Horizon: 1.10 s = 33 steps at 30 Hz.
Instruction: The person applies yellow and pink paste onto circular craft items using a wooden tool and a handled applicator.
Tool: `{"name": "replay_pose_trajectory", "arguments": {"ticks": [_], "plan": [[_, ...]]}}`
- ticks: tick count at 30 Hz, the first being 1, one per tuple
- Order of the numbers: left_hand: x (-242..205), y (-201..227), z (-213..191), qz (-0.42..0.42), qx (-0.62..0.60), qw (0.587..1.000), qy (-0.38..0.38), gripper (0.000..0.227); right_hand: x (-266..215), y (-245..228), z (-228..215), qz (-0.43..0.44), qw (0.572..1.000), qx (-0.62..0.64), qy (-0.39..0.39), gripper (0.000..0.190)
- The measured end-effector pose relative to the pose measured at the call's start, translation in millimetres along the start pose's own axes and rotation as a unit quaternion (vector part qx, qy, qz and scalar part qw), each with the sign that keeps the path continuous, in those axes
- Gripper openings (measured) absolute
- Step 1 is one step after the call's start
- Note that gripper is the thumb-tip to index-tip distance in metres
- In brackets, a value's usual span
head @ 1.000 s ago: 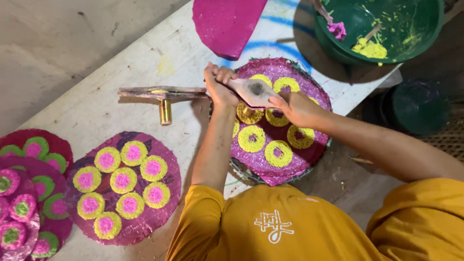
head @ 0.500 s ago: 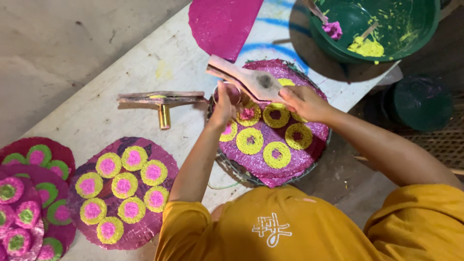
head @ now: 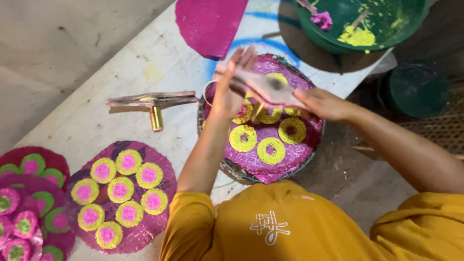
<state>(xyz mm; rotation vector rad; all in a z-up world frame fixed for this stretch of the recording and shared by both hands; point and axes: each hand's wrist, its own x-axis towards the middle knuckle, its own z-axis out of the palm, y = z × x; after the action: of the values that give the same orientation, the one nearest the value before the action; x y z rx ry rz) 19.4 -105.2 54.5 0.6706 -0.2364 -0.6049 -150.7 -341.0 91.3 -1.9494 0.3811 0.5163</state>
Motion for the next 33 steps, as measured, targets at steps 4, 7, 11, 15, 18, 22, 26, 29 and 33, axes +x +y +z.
{"name": "replay_pose_trajectory", "arguments": {"ticks": [4, 7, 11, 15, 18, 22, 26, 29, 33], "plan": [[18.5, -48.8, 23.3, -0.017, -0.255, 0.964, 0.069, 0.036, -17.2, -7.1, -2.1, 0.059, 0.996, -0.06, 0.003, 0.078], [26.9, -70.4, 24.6, 0.021, -0.24, 0.965, 0.105, 0.037, -25.4, -14.6, 2.1, -0.035, 0.978, -0.166, 0.12, 0.069], [31.6, -73.2, 18.0, 0.043, -0.245, 0.965, 0.084, 0.036, -28.8, -17.8, 21.6, -0.075, 0.947, -0.236, 0.203, 0.057], [25.0, -71.3, 14.7, 0.067, -0.192, 0.975, 0.09, 0.035, -34.0, -18.7, 35.0, -0.06, 0.951, -0.238, 0.19, 0.053], [20.7, -78.7, 17.7, 0.069, -0.167, 0.975, 0.132, 0.037, -38.0, -21.5, 27.0, -0.066, 0.951, -0.246, 0.178, 0.052], [25.4, -92.1, 19.1, 0.061, -0.198, 0.966, 0.154, 0.034, -38.4, -18.0, 21.0, -0.059, 0.937, -0.281, 0.199, 0.052], [36.4, -80.5, 16.8, 0.055, -0.187, 0.979, 0.057, 0.026, -34.2, -9.5, 12.3, -0.106, 0.951, -0.218, 0.191, 0.055], [4.7, -63.0, 1.1, -0.096, 0.262, 0.959, 0.048, 0.048, -38.2, 7.3, 12.5, -0.137, 0.962, -0.147, 0.184, 0.059], [-28.8, -52.3, -4.9, -0.292, 0.278, 0.914, 0.034, 0.076, -40.4, 27.5, 15.7, -0.112, 0.969, -0.094, 0.199, 0.065]]}}
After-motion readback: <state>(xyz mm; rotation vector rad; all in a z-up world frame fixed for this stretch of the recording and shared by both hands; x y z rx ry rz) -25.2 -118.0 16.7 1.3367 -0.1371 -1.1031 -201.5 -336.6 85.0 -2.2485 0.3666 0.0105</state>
